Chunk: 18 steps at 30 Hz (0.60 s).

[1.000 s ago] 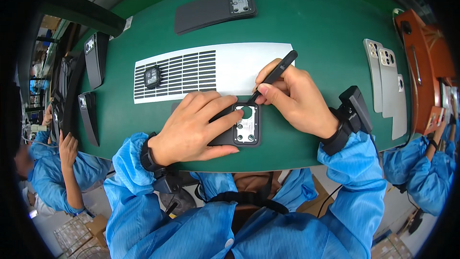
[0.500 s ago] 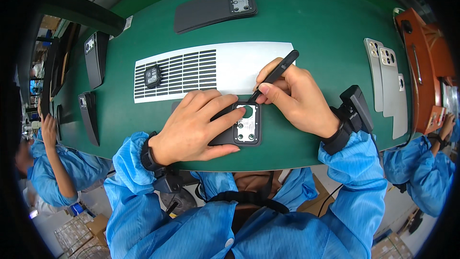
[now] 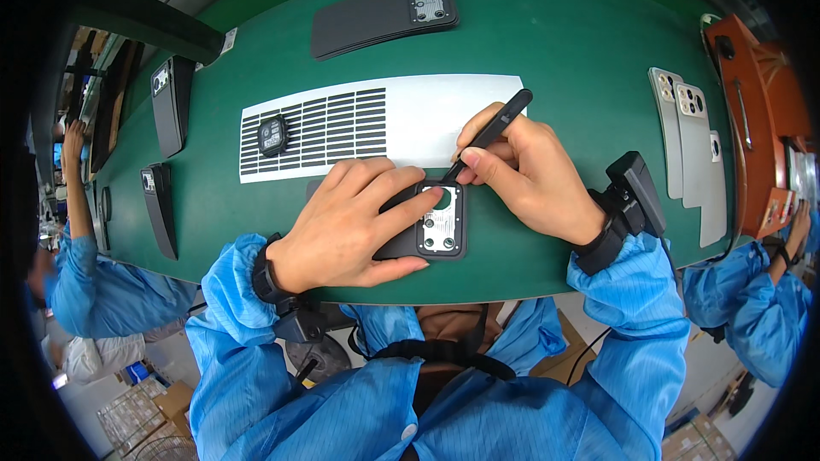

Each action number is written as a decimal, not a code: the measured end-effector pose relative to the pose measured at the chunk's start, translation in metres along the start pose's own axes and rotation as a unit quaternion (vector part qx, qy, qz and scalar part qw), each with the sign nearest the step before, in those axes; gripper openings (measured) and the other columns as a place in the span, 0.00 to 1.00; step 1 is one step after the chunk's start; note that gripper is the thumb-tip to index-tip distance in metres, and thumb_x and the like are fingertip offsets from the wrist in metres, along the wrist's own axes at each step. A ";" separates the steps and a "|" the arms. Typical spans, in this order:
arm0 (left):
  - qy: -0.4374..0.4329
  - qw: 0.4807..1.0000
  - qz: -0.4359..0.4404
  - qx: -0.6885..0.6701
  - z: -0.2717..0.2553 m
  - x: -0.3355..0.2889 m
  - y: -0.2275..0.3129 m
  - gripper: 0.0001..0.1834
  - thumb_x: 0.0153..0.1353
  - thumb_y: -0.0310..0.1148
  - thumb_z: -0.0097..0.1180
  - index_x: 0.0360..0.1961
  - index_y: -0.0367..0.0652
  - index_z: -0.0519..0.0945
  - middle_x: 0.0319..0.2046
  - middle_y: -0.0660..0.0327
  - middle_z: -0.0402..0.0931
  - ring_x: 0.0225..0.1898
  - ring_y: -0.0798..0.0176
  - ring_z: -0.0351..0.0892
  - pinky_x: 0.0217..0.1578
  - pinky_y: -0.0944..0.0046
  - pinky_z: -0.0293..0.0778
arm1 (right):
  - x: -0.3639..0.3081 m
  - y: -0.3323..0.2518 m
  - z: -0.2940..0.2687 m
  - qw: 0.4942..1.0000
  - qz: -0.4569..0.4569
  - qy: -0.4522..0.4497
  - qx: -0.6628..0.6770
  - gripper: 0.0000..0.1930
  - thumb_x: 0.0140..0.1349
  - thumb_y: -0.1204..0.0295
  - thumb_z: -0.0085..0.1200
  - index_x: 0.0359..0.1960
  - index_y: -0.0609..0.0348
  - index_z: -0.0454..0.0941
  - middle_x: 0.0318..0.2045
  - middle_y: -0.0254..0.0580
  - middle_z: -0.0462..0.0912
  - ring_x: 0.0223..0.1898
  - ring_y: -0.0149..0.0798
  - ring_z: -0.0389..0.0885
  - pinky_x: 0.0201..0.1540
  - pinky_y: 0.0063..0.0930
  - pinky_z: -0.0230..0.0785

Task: Assembling internal components and applying adhesive strips to mobile phone housings at a factory workbench.

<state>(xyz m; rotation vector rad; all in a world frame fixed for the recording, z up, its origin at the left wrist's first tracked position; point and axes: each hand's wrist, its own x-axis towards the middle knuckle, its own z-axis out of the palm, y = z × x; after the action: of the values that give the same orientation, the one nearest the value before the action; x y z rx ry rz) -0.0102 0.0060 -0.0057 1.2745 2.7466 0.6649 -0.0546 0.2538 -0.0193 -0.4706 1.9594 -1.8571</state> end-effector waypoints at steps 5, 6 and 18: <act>0.002 1.000 0.000 -0.002 0.000 0.000 0.000 0.35 0.48 0.49 0.68 0.57 0.45 0.78 0.54 0.55 0.71 0.55 0.50 0.69 0.54 0.52 0.65 | 0.000 -0.002 0.000 1.000 0.005 -0.002 -0.005 0.05 0.68 0.81 0.50 0.43 0.67 0.71 0.37 0.41 0.78 0.37 0.33 0.85 0.39 0.24 0.78; 0.002 1.000 0.001 -0.004 0.000 0.001 0.000 0.35 0.49 0.49 0.68 0.57 0.45 0.78 0.54 0.55 0.71 0.55 0.50 0.69 0.54 0.52 0.65 | 0.000 -0.002 0.000 1.000 0.006 -0.001 -0.004 0.05 0.68 0.81 0.49 0.43 0.67 0.71 0.37 0.41 0.78 0.37 0.33 0.85 0.39 0.24 0.78; 0.000 1.000 -0.002 -0.015 0.000 0.001 -0.001 0.35 0.48 0.48 0.69 0.57 0.45 0.78 0.53 0.56 0.71 0.55 0.50 0.69 0.55 0.51 0.64 | 0.000 -0.001 0.000 1.000 0.004 -0.001 0.000 0.05 0.68 0.80 0.50 0.43 0.67 0.71 0.37 0.41 0.78 0.37 0.33 0.85 0.40 0.24 0.78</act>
<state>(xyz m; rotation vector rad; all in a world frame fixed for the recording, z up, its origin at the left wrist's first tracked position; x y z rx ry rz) -0.0116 0.0059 -0.0058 1.2629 2.7286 0.7024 -0.0545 0.2538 -0.0184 -0.4640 1.9572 -1.8496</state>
